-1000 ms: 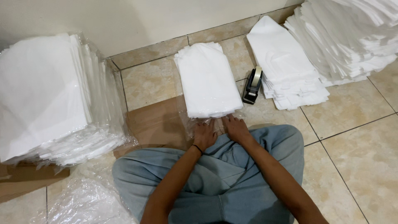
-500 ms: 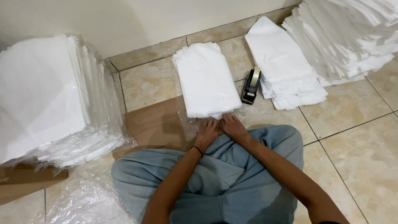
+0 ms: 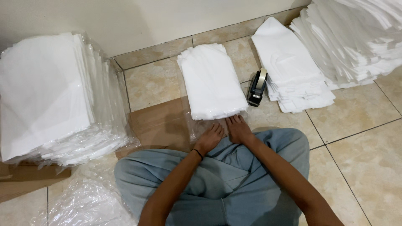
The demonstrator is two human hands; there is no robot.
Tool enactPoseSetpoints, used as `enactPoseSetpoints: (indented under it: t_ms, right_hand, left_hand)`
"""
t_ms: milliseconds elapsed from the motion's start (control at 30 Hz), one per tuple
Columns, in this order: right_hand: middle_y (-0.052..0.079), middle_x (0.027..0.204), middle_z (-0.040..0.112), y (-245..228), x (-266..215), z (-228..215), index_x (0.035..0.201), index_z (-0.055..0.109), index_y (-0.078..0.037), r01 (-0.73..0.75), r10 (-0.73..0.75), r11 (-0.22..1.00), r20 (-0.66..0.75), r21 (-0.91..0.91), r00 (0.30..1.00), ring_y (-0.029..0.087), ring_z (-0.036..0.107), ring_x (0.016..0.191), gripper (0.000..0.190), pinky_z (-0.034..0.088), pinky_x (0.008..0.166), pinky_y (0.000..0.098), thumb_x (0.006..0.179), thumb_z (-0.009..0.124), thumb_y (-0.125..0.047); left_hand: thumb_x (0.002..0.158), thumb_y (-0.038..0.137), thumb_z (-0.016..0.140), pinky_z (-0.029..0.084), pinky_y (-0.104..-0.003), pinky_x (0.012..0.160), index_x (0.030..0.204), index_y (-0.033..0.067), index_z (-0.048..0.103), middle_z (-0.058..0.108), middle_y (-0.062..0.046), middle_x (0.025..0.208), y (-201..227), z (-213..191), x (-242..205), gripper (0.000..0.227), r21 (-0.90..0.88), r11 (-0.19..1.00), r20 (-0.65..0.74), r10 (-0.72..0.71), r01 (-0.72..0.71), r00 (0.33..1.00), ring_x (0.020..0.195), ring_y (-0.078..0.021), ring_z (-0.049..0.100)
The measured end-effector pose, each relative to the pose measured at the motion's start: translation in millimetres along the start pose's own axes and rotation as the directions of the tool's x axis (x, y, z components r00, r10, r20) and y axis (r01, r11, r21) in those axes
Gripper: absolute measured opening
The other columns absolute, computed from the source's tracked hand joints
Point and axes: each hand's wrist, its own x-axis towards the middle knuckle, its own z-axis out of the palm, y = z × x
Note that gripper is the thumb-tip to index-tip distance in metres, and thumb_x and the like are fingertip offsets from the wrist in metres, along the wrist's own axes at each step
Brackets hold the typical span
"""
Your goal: The person sits on the floor and wraps a stack of white plastic bags in clear plastic wrap, securing it with a tape dispenser. They then place the wrapped stack aside and begin folding individual white plastic bags from a larger pile, stacking them neatly.
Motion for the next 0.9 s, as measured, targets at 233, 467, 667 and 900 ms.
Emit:
enactPoseSetpoints:
  t_ms: [233, 467, 667, 900]
  right_hand:
    - [0.014, 0.156, 0.036, 14, -5, -34, 0.157, 0.022, -0.011, 0.023, -0.026, 0.992, 0.028, 0.121, 0.999, 0.034, 0.026, 0.144, 0.083, 0.016, 0.118, 0.0472, 0.084, 0.052, -0.038]
    - [0.022, 0.145, 0.050, 31, -33, -35, 0.140, 0.051, -0.001, 0.139, -0.088, 0.870, -0.128, 0.472, 0.988, 0.037, 0.044, 0.137, 0.056, 0.037, 0.115, 0.0457, 0.088, 0.060, -0.021]
    - [0.020, 0.149, 0.042, 29, -20, -3, 0.145, 0.039, -0.001, 0.107, -0.062, 0.948, -0.158, 0.300, 0.985, 0.035, 0.036, 0.142, 0.067, 0.033, 0.118, 0.0449, 0.089, 0.059, -0.029]
    - [0.015, 0.157, 0.032, 41, -14, -2, 0.151, 0.031, -0.006, -0.067, 0.079, 0.966, -0.040, 0.250, 0.996, 0.032, 0.024, 0.149, 0.076, 0.025, 0.121, 0.0451, 0.084, 0.051, -0.037]
  left_hand:
    - [0.105, 0.018, 0.041, 0.039, -0.053, 0.102, 0.115, 0.0022, 0.055, 0.046, -0.020, 0.130, -16, -31, -11, 0.023, -0.424, 0.883, -0.008, -0.227, 0.202, 0.974, 0.122, -0.0386, 0.047]
    - [0.096, 0.041, 0.044, 0.043, -0.049, 0.097, 0.144, 0.0035, 0.040, 0.048, -0.016, 0.132, -16, -41, -8, 0.061, -0.319, 0.895, 0.012, -0.324, 0.311, 0.946, 0.119, -0.0297, 0.051]
    - [0.094, 0.037, 0.048, 0.042, -0.042, 0.094, 0.145, 0.0045, 0.042, 0.051, -0.013, 0.129, -9, -42, -10, 0.061, -0.118, 0.938, -0.001, -0.327, 0.325, 0.945, 0.118, -0.0267, 0.050]
    - [0.095, 0.026, 0.048, 0.043, -0.041, 0.095, 0.145, 0.0022, 0.038, 0.056, -0.016, 0.119, -17, -31, -21, 0.057, 0.137, 0.906, 0.052, -0.410, 0.400, 0.911, 0.114, -0.0296, 0.052]
